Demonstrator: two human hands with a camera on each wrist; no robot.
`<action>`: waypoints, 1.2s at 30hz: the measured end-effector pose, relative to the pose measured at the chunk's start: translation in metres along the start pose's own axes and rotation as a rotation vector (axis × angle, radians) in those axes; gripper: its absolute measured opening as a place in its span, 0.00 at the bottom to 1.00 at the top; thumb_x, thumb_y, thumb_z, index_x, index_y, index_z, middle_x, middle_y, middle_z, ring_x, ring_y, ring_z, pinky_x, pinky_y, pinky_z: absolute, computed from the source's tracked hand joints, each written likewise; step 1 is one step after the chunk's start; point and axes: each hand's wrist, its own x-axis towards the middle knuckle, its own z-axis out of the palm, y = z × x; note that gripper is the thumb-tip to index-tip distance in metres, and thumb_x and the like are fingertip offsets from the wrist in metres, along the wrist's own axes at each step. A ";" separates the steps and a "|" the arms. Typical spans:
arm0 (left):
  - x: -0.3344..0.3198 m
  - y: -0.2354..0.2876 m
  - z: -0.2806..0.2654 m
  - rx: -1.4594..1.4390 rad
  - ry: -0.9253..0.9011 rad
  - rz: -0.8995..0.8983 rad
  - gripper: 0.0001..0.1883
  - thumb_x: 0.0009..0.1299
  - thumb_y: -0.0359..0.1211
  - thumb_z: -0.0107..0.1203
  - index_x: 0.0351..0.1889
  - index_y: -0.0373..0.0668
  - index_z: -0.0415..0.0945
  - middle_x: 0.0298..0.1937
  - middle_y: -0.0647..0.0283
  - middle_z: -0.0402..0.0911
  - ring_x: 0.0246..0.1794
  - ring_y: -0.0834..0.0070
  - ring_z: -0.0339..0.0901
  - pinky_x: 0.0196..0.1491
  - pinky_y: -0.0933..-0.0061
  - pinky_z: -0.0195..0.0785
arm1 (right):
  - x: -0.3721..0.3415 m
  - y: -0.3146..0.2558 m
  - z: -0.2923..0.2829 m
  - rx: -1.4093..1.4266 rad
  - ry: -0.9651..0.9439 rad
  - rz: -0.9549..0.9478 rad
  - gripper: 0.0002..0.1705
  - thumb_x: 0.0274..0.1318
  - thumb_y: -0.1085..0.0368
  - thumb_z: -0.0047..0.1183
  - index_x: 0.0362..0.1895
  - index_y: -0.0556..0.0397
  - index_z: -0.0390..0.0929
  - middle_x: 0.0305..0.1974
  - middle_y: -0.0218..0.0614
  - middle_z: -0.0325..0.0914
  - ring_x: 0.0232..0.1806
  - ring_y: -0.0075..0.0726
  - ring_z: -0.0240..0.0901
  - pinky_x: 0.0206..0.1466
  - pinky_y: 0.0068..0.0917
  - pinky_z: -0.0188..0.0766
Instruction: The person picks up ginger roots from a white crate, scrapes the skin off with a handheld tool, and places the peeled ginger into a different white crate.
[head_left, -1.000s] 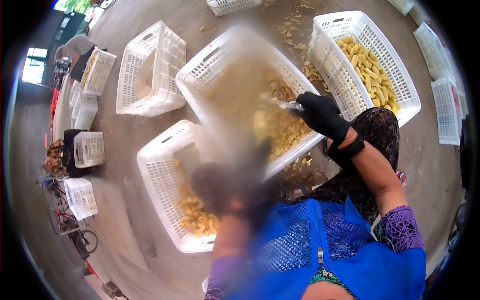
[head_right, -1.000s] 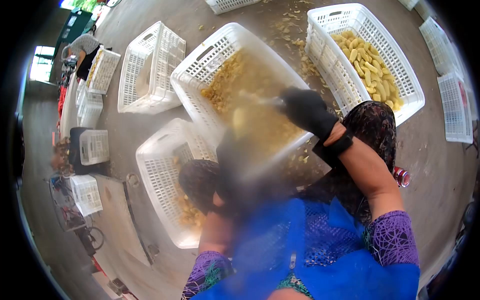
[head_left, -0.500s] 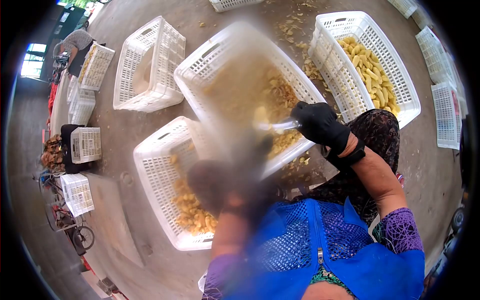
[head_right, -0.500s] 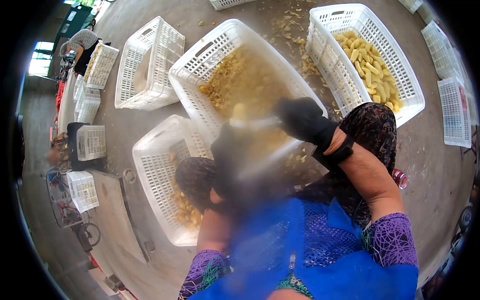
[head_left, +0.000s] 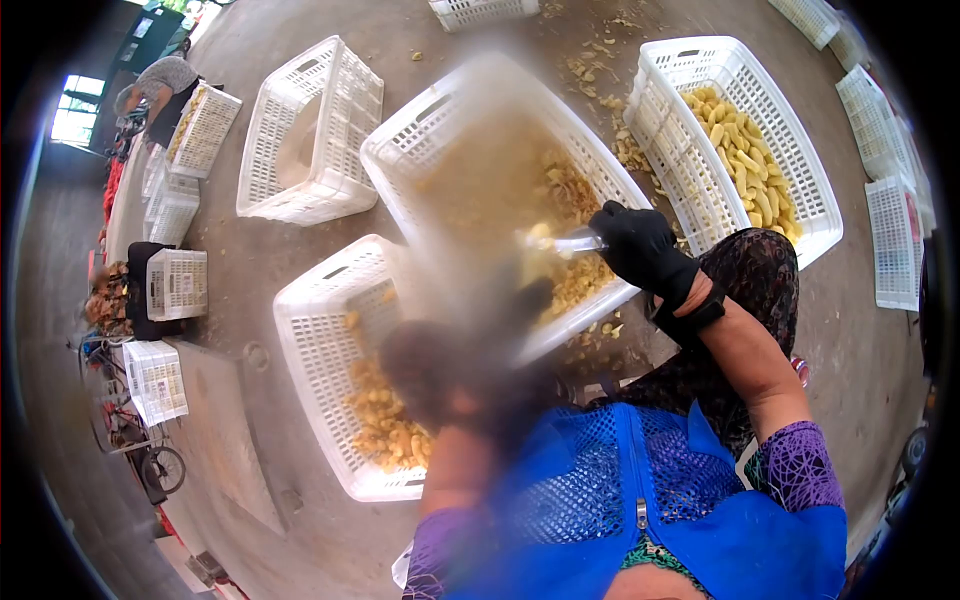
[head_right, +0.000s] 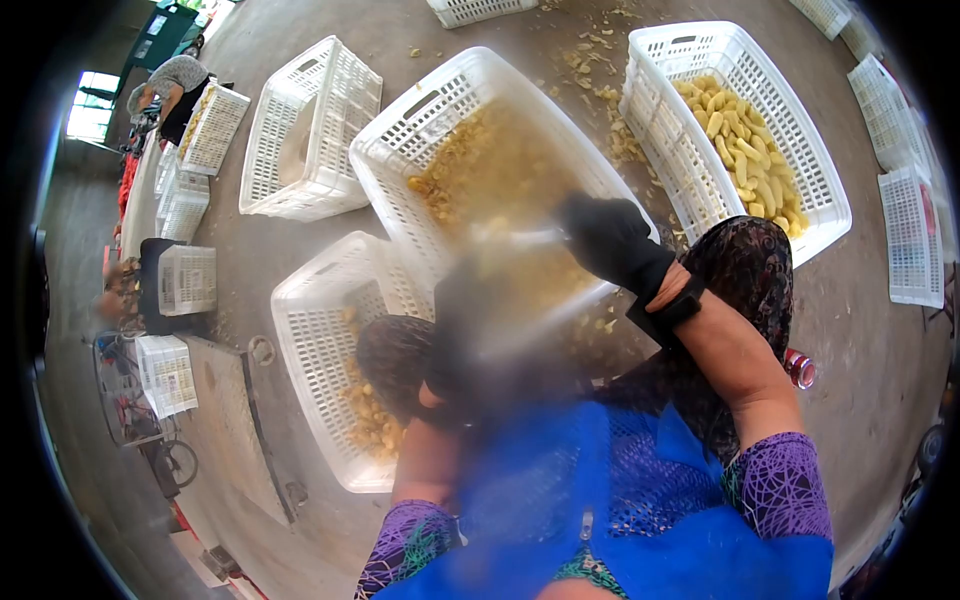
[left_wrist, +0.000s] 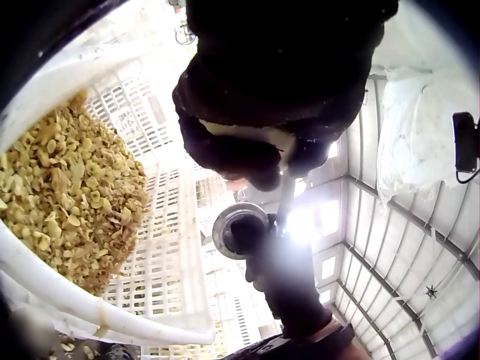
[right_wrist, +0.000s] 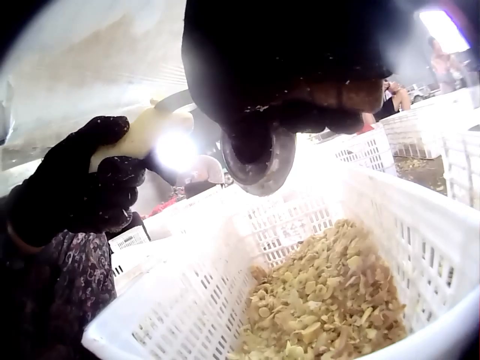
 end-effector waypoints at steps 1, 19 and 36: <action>-0.001 0.002 0.001 -0.011 0.014 0.031 0.24 0.65 0.27 0.55 0.60 0.32 0.69 0.41 0.51 0.79 0.36 0.67 0.78 0.37 0.68 0.70 | -0.001 -0.002 -0.001 0.035 -0.001 0.018 0.05 0.50 0.64 0.59 0.31 0.47 0.77 0.25 0.38 0.74 0.26 0.49 0.76 0.28 0.38 0.72; 0.003 0.013 -0.014 0.191 -0.121 -0.281 0.22 0.72 0.39 0.47 0.62 0.41 0.67 0.50 0.57 0.76 0.52 0.65 0.72 0.54 0.66 0.62 | -0.005 -0.002 -0.006 -0.055 -0.088 -0.081 0.01 0.49 0.66 0.52 0.27 0.46 0.74 0.23 0.38 0.71 0.22 0.50 0.74 0.24 0.43 0.69; -0.006 0.041 -0.026 0.340 -0.098 -0.260 0.22 0.74 0.43 0.47 0.64 0.47 0.64 0.56 0.58 0.73 0.56 0.66 0.69 0.59 0.66 0.58 | 0.002 0.007 -0.007 0.359 0.065 0.278 0.08 0.49 0.67 0.64 0.33 0.54 0.78 0.25 0.38 0.77 0.26 0.35 0.76 0.30 0.31 0.71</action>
